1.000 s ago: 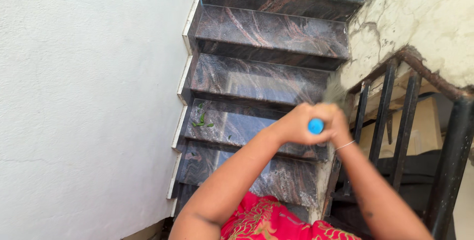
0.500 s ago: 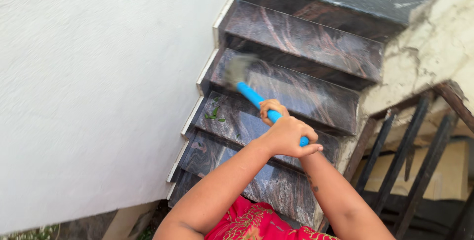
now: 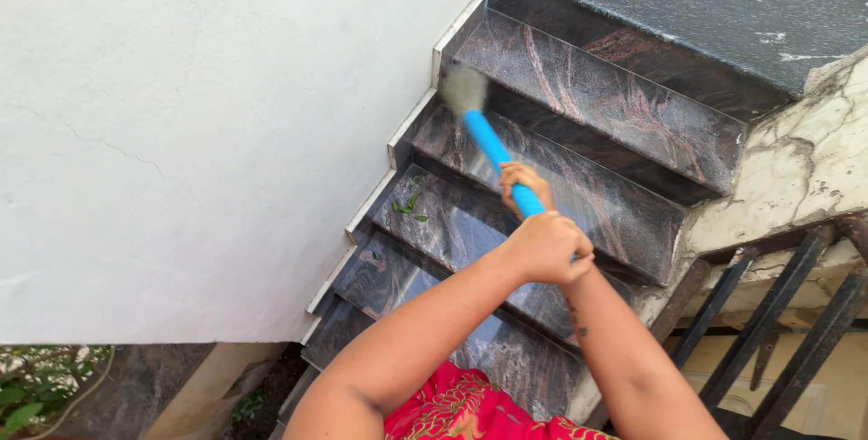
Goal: The person sweeps the steps of a staircase using a small handheld broom.
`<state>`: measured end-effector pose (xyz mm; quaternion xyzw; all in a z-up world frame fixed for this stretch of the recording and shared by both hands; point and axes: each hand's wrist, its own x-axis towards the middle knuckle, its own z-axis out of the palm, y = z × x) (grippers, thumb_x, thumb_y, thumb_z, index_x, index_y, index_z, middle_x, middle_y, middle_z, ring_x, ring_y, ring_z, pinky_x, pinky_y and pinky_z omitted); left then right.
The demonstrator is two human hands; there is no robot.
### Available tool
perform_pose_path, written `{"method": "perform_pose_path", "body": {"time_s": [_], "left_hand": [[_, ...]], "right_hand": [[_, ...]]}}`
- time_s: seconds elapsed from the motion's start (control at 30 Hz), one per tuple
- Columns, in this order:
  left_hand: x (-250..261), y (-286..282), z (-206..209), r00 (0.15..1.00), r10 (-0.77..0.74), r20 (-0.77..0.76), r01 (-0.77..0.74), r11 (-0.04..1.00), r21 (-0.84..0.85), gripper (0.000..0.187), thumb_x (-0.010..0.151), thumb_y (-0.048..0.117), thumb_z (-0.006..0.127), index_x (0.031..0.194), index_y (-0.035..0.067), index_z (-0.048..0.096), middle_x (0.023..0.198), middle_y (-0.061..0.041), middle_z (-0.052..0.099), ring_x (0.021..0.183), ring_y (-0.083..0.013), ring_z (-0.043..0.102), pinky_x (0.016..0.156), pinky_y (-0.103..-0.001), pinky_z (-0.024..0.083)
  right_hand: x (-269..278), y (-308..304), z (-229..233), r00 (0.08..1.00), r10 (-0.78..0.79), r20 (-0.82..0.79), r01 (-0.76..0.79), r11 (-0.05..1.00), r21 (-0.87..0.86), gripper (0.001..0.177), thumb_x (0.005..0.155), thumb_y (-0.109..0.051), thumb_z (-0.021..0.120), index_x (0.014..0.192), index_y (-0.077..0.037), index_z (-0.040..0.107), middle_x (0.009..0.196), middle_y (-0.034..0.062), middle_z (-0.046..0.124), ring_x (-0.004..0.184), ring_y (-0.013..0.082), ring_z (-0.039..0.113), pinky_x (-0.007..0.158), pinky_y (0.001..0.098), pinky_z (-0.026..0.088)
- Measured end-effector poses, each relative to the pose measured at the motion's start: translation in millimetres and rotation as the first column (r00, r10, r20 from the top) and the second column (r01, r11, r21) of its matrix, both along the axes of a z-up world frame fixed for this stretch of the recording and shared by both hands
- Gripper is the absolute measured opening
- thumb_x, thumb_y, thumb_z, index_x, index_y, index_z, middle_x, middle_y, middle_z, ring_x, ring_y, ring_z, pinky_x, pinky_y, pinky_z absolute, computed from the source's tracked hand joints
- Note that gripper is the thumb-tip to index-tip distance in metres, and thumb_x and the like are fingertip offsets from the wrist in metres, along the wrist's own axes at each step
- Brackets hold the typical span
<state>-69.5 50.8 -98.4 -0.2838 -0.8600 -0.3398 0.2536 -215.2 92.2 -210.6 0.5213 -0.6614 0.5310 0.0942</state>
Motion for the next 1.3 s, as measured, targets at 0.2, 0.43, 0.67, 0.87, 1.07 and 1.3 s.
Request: {"method": "perform_pose_path", "body": {"time_s": [0.2,0.43,0.67,0.87,1.07,1.3], "left_hand": [[4.3,37.8,37.5,1.0,0.003,-0.028,0.002,0.984,0.177,0.024,0.088,0.033,0.063,0.071,0.017,0.072,0.072,-0.007,0.071,0.068,-0.0291,0.071,0.068,-0.043,0.056],[-18.8,72.7,16.7,0.994,-0.081,-0.074,0.075,0.993,-0.088,0.021,0.077,0.032,0.065,0.065,0.019,0.073,0.063,-0.007,0.07,0.06,-0.0299,0.07,0.058,-0.045,0.055],[-27.1,68.9,-23.8,0.968,0.156,0.194,-0.099,0.956,-0.277,0.023,0.076,0.032,0.064,0.069,0.014,0.077,0.07,-0.016,0.072,0.067,-0.0357,0.073,0.065,-0.048,0.06],[-12.9,96.5,73.1,0.971,0.111,0.213,-0.119,0.993,0.025,0.034,0.082,0.037,0.056,0.067,0.016,0.077,0.065,-0.017,0.071,0.064,-0.0376,0.071,0.064,-0.051,0.058],[23.9,143.4,124.2,0.995,-0.103,0.01,0.103,0.995,-0.005,0.041,0.087,0.043,0.055,0.06,0.02,0.075,0.057,-0.009,0.067,0.056,-0.0324,0.069,0.055,-0.046,0.054],[0.2,147.0,95.1,0.862,-0.38,-0.336,0.434,0.895,0.101,0.035,0.091,0.033,0.063,0.061,0.018,0.068,0.062,-0.003,0.066,0.059,-0.0265,0.066,0.056,-0.041,0.05]], "right_hand": [[22.5,34.6,27.6,0.979,0.148,0.138,-0.138,0.987,-0.083,0.023,0.077,0.006,0.077,0.083,-0.008,0.06,0.1,0.0071,0.069,0.117,0.0278,0.066,0.112,0.0465,0.048],[20.1,57.7,33.9,0.98,-0.089,0.177,0.104,0.991,-0.081,0.026,0.079,0.01,0.073,0.085,-0.008,0.055,0.103,0.0066,0.067,0.127,0.0291,0.064,0.112,0.0437,0.047],[38.7,32.9,-32.1,0.923,0.053,0.381,0.002,0.99,-0.143,0.03,0.077,0.013,0.07,0.089,-0.009,0.054,0.115,0.007,0.066,0.138,0.0289,0.052,0.119,0.0461,0.035],[98.7,58.5,45.3,0.775,0.118,0.621,-0.026,0.988,-0.154,0.035,0.075,0.02,0.066,0.088,-0.01,0.056,0.107,0.0058,0.066,0.133,0.0286,0.058,0.119,0.0496,0.04],[111.8,94.2,133.1,0.894,0.036,0.447,0.114,0.946,-0.305,0.035,0.076,0.021,0.066,0.084,-0.01,0.051,0.102,0.0042,0.064,0.126,0.0277,0.062,0.115,0.0469,0.045],[39.6,162.8,131.7,0.943,-0.326,0.061,0.331,0.911,-0.248,0.03,0.08,0.017,0.068,0.087,-0.007,0.052,0.106,0.0066,0.064,0.127,0.027,0.061,0.117,0.0443,0.043]]}}
